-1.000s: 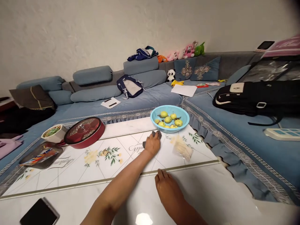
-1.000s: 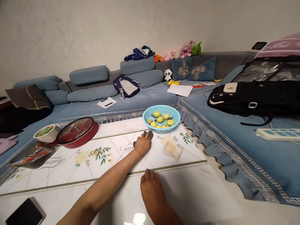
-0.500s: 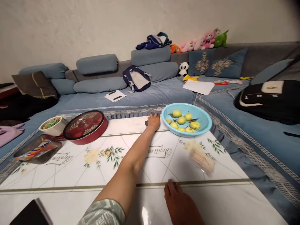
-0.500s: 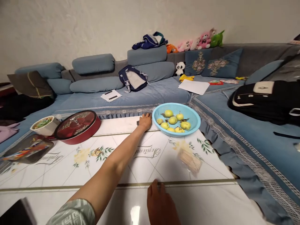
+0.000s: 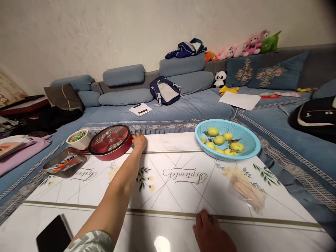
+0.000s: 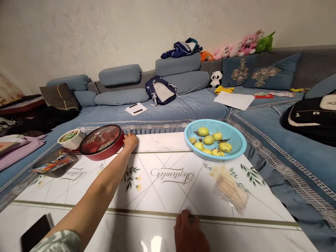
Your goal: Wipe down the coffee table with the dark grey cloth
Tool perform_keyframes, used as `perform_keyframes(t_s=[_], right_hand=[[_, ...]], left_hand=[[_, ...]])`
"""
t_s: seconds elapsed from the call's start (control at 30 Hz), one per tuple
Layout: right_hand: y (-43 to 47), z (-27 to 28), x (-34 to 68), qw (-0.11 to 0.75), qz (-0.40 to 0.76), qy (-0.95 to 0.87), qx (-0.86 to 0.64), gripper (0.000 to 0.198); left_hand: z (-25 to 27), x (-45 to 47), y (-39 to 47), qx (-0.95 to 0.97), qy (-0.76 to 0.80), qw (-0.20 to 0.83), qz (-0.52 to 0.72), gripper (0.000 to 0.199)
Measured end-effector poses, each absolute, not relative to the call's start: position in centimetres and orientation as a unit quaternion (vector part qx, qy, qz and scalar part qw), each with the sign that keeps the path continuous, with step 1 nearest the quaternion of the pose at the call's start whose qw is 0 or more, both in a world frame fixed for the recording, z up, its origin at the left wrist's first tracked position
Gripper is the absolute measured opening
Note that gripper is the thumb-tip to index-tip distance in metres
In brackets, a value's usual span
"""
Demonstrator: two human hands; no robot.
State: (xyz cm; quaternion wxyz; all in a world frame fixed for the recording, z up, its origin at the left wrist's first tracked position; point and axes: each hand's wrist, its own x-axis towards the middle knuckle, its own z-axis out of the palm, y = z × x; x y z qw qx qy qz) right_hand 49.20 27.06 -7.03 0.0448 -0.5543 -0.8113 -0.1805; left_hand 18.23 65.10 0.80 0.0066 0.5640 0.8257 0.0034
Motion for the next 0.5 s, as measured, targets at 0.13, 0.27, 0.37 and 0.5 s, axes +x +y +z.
perform_keyframes(t_s=[0.13, 0.27, 0.37, 0.5], right_hand=[[26.4, -7.8, 48.7, 0.065, -0.194, -0.797, -0.569, 0.018], [26.4, -8.2, 48.6, 0.074, -0.196, -0.792, -0.574, 0.017], [26.8, -7.6, 48.7, 0.07, -0.188, -0.797, -0.569, 0.014], [27.1, -6.2, 49.2, 0.058, -0.16, -0.82, -0.547, 0.01]], left_hand=[[1.6, 22.0, 64.8, 0.567, 0.824, 0.008, -0.003, 0.054], [-0.7, 33.5, 63.7, 0.687, 0.726, 0.026, 0.013, 0.05], [-2.4, 40.1, 63.2, 0.771, 0.635, 0.037, 0.032, 0.053], [-2.8, 39.5, 64.4, 0.796, 0.603, 0.043, 0.034, 0.055]])
